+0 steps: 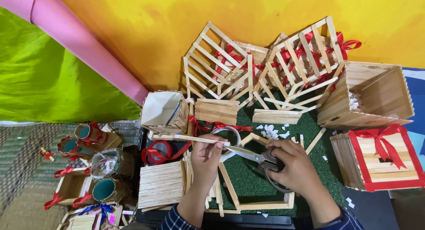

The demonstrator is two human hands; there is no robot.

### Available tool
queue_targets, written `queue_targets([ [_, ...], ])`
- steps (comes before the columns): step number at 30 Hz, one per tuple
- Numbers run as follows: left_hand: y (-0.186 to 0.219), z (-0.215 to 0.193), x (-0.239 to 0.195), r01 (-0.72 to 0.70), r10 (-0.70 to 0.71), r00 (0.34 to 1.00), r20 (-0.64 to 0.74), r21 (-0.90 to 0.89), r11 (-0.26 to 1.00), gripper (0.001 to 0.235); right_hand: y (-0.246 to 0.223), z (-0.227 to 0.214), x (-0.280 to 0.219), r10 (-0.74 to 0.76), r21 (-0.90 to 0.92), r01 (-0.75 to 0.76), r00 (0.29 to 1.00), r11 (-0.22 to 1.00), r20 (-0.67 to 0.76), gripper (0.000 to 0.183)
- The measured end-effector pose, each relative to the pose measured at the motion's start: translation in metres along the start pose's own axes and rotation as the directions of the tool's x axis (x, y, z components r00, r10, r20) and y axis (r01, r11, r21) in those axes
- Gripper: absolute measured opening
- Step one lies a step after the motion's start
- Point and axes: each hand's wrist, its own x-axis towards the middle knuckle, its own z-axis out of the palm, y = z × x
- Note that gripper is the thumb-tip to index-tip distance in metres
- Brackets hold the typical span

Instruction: Cutting small pieces of double-sided tape with scissors and applying them to popsicle sticks for a craft project.

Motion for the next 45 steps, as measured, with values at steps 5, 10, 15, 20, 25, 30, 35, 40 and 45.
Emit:
queue_targets([
  [5,0.003,0.003,0.0,-0.026,0.025,1.0,0.015,0.016,1.0,0.017,-0.001,0.0,0.001,-0.01,0.006,0.01,1.0,1.0,-0.012,0.041],
  [10,0.003,0.003,0.001,0.0,0.002,0.999,0.039,-0.029,1.0,0.017,0.002,0.002,-0.001,-0.001,-0.013,0.001,1.0,1.0,0.007,0.04],
  [15,-0.001,0.004,-0.002,0.037,-0.036,0.999,0.032,-0.05,0.998,0.02,-0.002,-0.002,0.0,-0.038,-0.073,0.039,0.999,0.997,0.014,0.041],
  [20,-0.001,-0.002,0.007,0.021,-0.02,1.0,0.006,-0.164,0.986,0.024,0.0,-0.003,0.0,-0.09,-0.136,0.089,0.996,0.987,-0.002,0.041],
  [25,-0.009,-0.003,0.007,-0.004,-0.001,1.0,-0.028,-0.159,0.987,0.046,0.013,0.007,-0.006,-0.102,-0.068,0.091,0.977,0.994,-0.188,0.035],
  [30,0.04,0.029,0.005,0.356,-0.334,0.934,-0.124,0.286,0.89,0.056,0.013,0.001,-0.015,0.084,0.158,0.03,0.741,0.987,-0.666,0.023],
  [35,0.081,0.079,-0.01,0.347,-0.636,0.735,0.234,0.676,0.651,0.046,0.008,-0.013,-0.006,0.322,0.459,0.126,0.553,0.879,-0.769,0.04],
  [40,0.058,0.13,-0.03,0.145,-0.752,0.445,0.486,0.79,0.596,0.055,0.001,-0.024,-0.004,0.515,0.64,0.141,0.476,0.755,-0.713,0.034],
  [45,0.037,0.166,-0.029,0.044,-0.694,0.543,0.474,0.809,0.587,0.077,0.002,-0.029,-0.006,0.45,0.547,0.077,0.481,0.834,-0.753,0.039],
])
